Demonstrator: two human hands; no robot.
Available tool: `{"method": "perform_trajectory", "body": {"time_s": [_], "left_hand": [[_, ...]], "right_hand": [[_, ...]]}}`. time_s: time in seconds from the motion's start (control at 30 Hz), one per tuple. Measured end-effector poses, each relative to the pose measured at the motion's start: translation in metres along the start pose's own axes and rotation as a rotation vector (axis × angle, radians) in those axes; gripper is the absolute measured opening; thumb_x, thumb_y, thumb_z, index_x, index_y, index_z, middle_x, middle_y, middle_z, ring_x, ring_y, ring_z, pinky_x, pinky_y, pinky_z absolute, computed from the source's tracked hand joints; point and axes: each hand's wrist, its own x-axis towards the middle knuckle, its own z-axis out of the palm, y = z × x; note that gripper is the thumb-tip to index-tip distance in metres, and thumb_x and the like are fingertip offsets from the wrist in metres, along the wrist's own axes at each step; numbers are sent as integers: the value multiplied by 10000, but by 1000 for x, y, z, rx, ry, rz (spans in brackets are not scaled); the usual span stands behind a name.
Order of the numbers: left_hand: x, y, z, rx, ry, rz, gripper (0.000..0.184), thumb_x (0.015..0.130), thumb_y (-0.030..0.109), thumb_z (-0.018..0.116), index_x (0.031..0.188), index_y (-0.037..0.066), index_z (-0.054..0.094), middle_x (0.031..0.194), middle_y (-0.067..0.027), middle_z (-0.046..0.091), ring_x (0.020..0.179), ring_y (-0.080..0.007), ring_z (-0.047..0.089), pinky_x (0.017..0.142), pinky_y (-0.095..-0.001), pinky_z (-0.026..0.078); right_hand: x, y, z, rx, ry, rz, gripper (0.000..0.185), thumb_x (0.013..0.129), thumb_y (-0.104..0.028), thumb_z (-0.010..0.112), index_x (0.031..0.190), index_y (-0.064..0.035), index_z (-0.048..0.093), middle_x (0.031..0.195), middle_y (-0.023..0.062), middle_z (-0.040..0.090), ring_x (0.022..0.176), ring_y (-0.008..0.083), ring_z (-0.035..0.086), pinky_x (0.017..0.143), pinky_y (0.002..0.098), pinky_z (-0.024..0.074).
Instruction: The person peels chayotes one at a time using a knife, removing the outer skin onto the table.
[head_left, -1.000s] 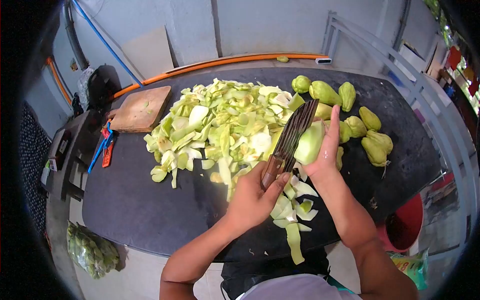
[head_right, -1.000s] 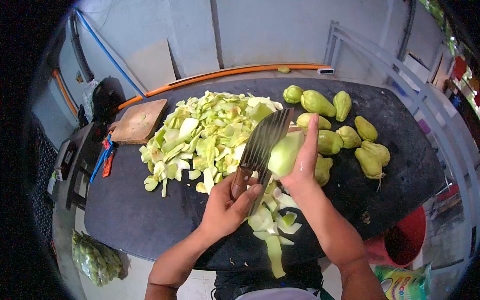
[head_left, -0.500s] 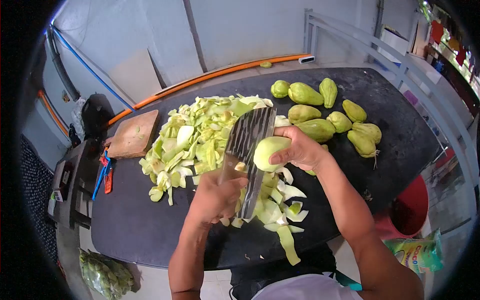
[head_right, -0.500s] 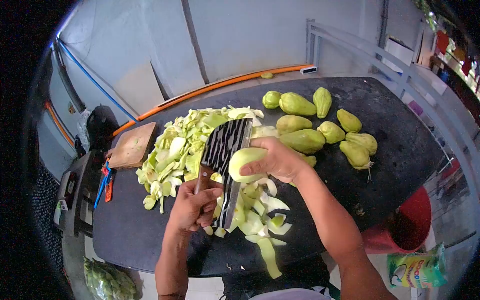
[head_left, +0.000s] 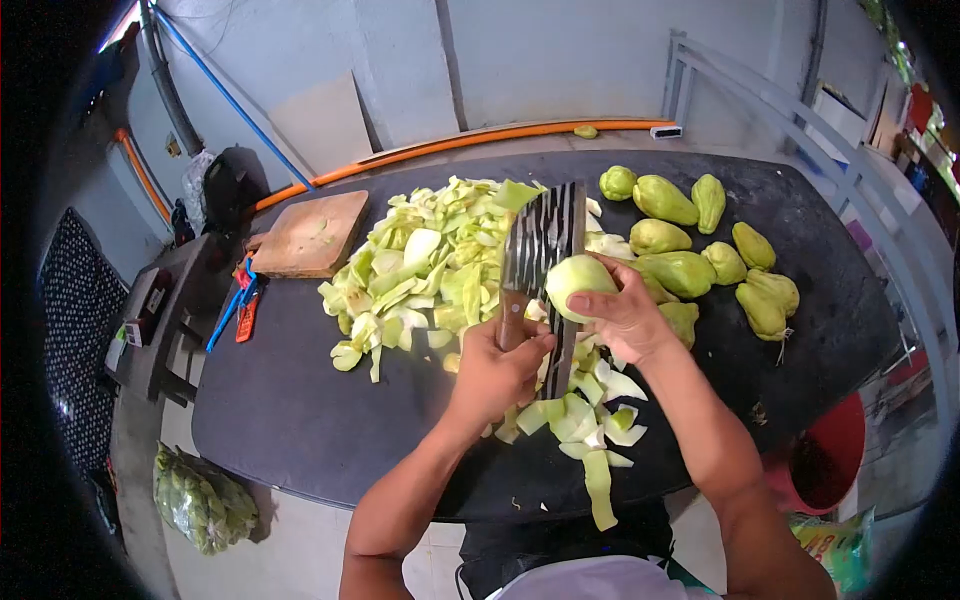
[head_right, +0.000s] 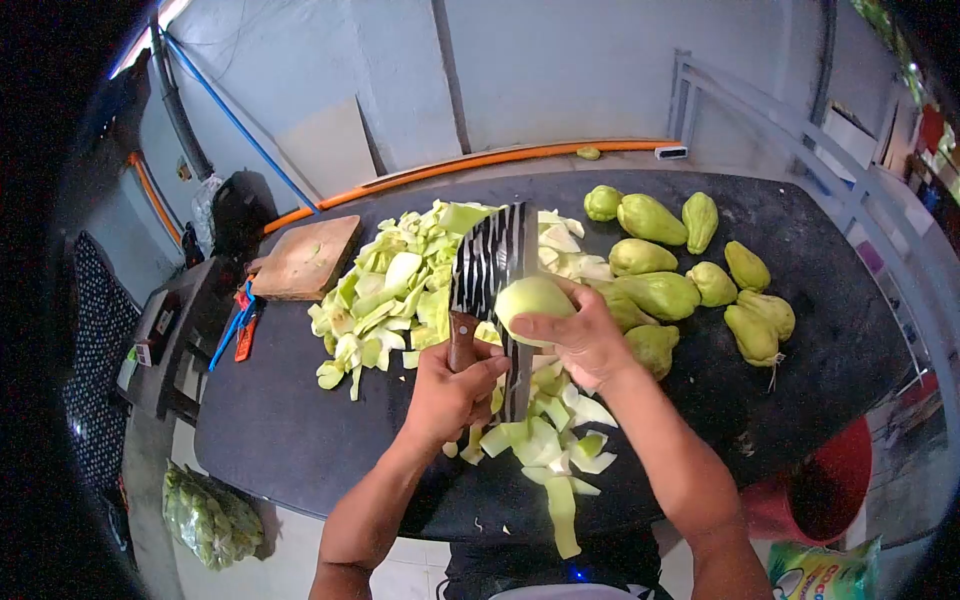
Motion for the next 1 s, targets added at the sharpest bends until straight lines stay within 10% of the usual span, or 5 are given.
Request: {"method": "perform_trajectory", "body": {"time_s": [0.63, 0.73, 0.93, 1.0], "left_hand": [[2, -26, 25, -178, -117, -55, 107, 893, 70, 654, 928, -5, 587, 595, -25, 518, 401, -117, 449, 376, -290, 366], [1, -22, 27, -150, -118, -115, 96, 881, 52, 645, 903, 11, 561, 587, -16, 490, 400, -122, 432, 379, -293, 357], [11, -5, 11, -194, -105, -159, 170, 898, 86, 652, 797, 49, 521, 548, -5, 445, 356, -107, 383, 339, -276, 313], [16, 5, 3, -136, 92, -15, 151, 897, 86, 667, 845, 42, 533, 555, 7, 433, 356, -97, 371, 337, -278, 301]], "right_hand": [[1, 10, 20, 66, 265, -153, 338, 780, -259, 807, 1020, -81, 647, 877, 8, 645, 748, 102, 627, 655, 256, 508], [1, 1, 16, -45, 122, 79, 339, 794, -288, 808, 1007, -78, 649, 858, 3, 629, 746, 104, 622, 662, 272, 519], [20, 26, 5, 78, 316, 142, 774, 837, -564, 739, 1377, -81, 466, 1190, 103, 586, 986, 208, 642, 819, 364, 560], [22, 20, 3, 216, 330, 185, 577, 911, -553, 657, 1277, -123, 540, 1019, 31, 646, 911, 184, 646, 794, 384, 556]]}}
